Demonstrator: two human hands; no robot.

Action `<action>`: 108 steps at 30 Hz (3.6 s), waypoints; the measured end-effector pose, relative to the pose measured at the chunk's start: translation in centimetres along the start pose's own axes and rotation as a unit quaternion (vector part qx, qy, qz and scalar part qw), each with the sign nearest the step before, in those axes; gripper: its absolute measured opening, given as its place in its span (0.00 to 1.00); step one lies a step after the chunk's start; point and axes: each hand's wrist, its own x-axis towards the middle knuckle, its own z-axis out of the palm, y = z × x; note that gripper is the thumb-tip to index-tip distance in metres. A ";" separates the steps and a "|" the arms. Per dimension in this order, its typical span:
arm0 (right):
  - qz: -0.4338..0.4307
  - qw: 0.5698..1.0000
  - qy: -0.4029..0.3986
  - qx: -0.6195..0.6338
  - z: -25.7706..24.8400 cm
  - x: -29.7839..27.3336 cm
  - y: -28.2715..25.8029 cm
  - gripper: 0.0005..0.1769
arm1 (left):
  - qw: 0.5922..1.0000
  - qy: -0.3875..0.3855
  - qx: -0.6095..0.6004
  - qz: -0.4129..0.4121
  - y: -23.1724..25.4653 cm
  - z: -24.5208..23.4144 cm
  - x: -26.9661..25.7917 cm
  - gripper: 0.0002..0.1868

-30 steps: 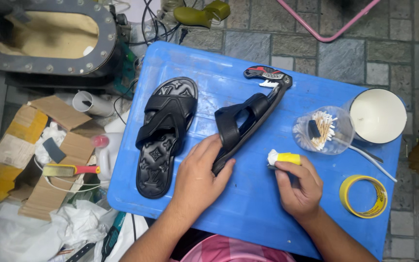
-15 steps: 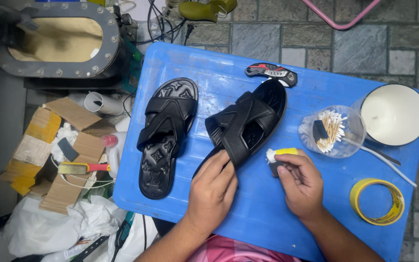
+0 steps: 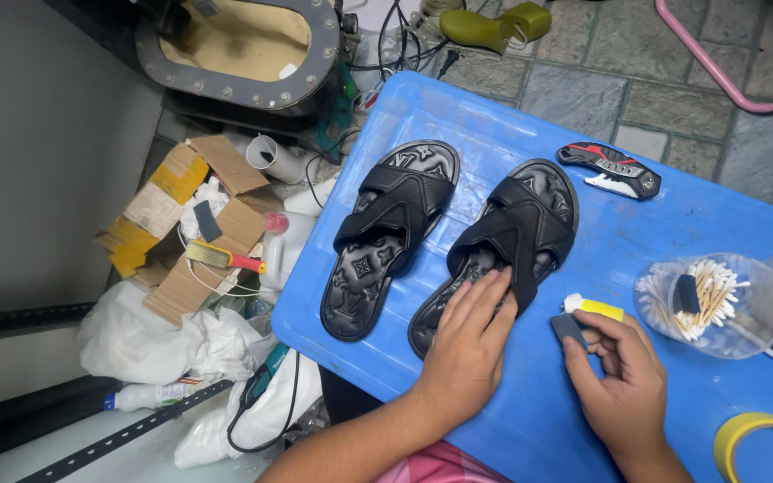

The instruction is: The person scrubs the straps and soles of a pair of black slides using a yellow sponge. They rotate the slides to access different areas, including the inner footbed and the outer sole, while working at a blue plastic table.

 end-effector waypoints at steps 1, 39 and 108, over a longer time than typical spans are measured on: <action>0.003 1.000 -0.003 -0.015 0.1 0.0 0.0 0.21 | 0.999 0.010 -0.026 -0.018 -0.2 -0.4 -0.1 0.23; -0.033 0.988 0.083 0.127 3.2 3.8 -2.2 0.15 | 0.742 -0.055 -0.629 -0.226 -5.3 -5.0 -0.5 0.32; -0.415 0.835 -0.080 -0.352 0.6 6.3 -6.3 0.19 | 0.985 -0.102 -0.099 -0.099 -1.1 -6.2 2.9 0.29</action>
